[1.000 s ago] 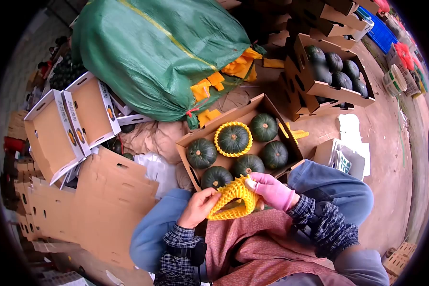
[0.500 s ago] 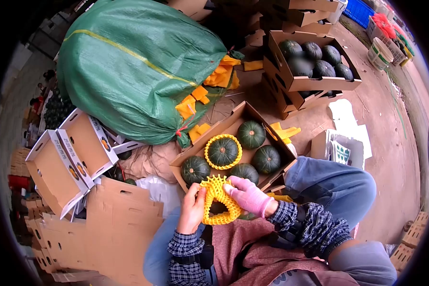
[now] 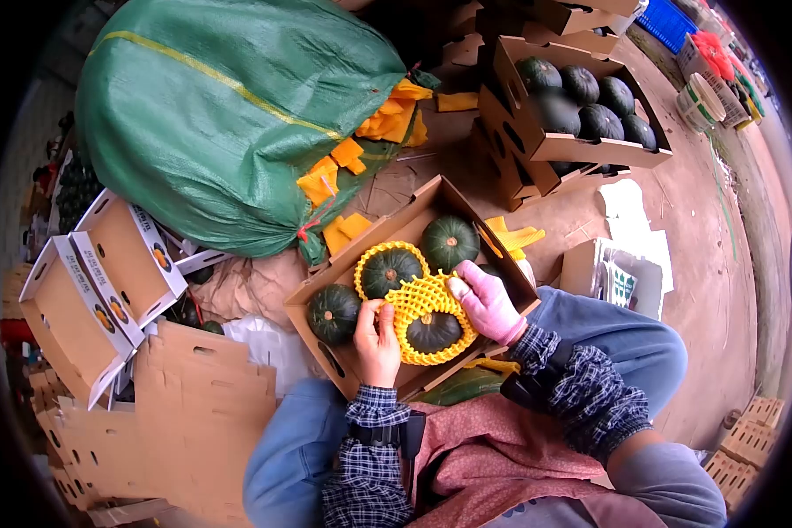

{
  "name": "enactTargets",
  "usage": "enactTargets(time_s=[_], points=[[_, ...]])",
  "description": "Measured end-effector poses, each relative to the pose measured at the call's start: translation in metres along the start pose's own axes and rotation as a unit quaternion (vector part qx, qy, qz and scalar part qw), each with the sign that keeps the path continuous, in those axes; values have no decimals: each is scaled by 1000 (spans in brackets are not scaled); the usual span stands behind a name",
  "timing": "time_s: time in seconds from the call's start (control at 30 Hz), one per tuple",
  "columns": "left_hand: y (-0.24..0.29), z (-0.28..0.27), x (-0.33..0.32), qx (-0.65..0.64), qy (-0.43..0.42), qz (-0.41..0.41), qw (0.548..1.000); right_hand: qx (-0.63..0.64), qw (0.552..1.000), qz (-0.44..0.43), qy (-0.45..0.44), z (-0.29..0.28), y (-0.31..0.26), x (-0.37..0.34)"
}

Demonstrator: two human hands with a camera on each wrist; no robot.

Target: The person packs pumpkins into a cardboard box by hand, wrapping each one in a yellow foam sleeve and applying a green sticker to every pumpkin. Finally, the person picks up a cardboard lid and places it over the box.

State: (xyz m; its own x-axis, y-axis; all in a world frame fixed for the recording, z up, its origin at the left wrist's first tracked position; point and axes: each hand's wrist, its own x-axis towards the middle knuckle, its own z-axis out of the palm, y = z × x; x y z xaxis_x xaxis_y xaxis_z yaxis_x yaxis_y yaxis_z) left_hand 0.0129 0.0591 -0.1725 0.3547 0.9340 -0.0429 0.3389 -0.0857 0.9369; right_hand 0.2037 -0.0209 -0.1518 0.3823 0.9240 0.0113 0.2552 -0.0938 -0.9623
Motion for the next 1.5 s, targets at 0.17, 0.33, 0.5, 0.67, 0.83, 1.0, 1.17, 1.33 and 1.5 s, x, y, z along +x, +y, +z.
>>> enactTargets(time_s=[0.17, 0.33, 0.5, 0.67, 0.83, 1.0, 1.17, 1.33, 1.5], points=[[-32, 10, 8, -354, 56, -178, 916, 95, 991, 74, 64, 22, 35, 10], [-45, 9, 4, -272, 52, -176, 945, -235, 969, 51, 55, 6, 11, 11], [13, -17, -18, -85, -30, -17, 996, -159, 981, 75, 79, 7, -24, -18], [32, -20, -27, 113, -148, 125, 975, -343, 930, -129, -4, 13, -17, -46], [29, -19, -24, 105, -154, 129, 974, -309, 947, -83, -20, 10, -21, -48], [68, -8, -32, 35, -157, 202, 966, -9, 998, 33, 54, 0, -18, -54], [134, 15, -37, -80, -317, 300, 896, 350, 928, 128, 18, -60, -60, -83], [42, 47, -12, 219, -185, 230, 930, 645, 759, 61, 62, -110, 2, -120], [16, 9, -23, 371, -254, 178, 875, 525, 838, 111, -97, -109, -39, -54]])
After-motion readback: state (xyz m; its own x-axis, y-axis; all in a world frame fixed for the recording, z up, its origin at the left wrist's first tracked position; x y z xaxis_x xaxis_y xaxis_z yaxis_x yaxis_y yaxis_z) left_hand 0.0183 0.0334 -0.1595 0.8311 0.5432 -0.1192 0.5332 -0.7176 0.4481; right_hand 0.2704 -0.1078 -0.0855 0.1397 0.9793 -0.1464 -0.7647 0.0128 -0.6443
